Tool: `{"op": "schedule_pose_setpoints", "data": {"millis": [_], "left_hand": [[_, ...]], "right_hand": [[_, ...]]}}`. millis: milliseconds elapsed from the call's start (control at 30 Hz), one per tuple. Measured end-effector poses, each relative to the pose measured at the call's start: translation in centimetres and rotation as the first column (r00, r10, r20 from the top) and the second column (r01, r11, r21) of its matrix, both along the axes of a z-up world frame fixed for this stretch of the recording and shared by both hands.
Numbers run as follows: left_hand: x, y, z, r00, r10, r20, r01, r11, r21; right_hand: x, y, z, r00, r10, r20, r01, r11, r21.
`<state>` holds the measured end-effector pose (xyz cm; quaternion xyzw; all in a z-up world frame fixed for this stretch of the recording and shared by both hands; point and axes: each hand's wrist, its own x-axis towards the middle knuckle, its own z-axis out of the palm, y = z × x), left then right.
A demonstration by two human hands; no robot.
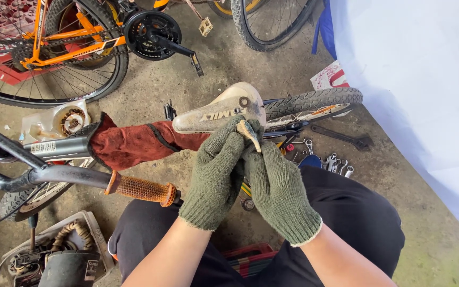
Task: Scrubbing a bicycle seat with a toothbrush to remove dirt and grime.
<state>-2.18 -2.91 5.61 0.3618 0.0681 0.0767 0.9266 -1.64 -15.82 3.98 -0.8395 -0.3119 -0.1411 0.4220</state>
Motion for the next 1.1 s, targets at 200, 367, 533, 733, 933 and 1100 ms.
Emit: {"op": "schedule_pose_setpoints", "data": {"millis": [200, 367, 533, 733, 933, 1100], "left_hand": [[-0.3, 1.0, -0.5, 1.0, -0.02, -0.004, 0.019, 0.996, -0.086], [-0.1, 0.2, -1.1, 0.998, -0.015, 0.062, 0.02, 0.997, -0.077], [0.0, 0.6, -1.4, 0.99, -0.051, 0.135, 0.075, 0.982, -0.174], [0.5, -0.7, -1.7, 0.997, 0.079, 0.005, -0.078, 0.988, -0.136], [0.4, -1.1, -1.7, 0.997, 0.079, -0.008, -0.08, 0.988, -0.129], [-0.3, 0.6, -0.6, 1.0, -0.024, -0.021, 0.022, 0.998, -0.065]], "right_hand": [[-0.8, -0.7, 1.7, 0.808, 0.134, 0.574, 0.159, 0.887, -0.432], [-0.8, -1.3, 0.4, 0.77, 0.131, 0.624, 0.212, 0.871, -0.444], [-1.1, -1.9, 0.2, 0.737, 0.195, 0.647, 0.2, 0.852, -0.484], [-1.2, -1.8, 0.2, 0.791, 0.188, 0.583, 0.118, 0.888, -0.445], [-0.9, -1.2, 0.6, 0.843, 0.188, 0.504, 0.022, 0.924, -0.382], [-0.6, -0.8, 1.2, 0.884, 0.194, 0.425, -0.063, 0.951, -0.304]]}}
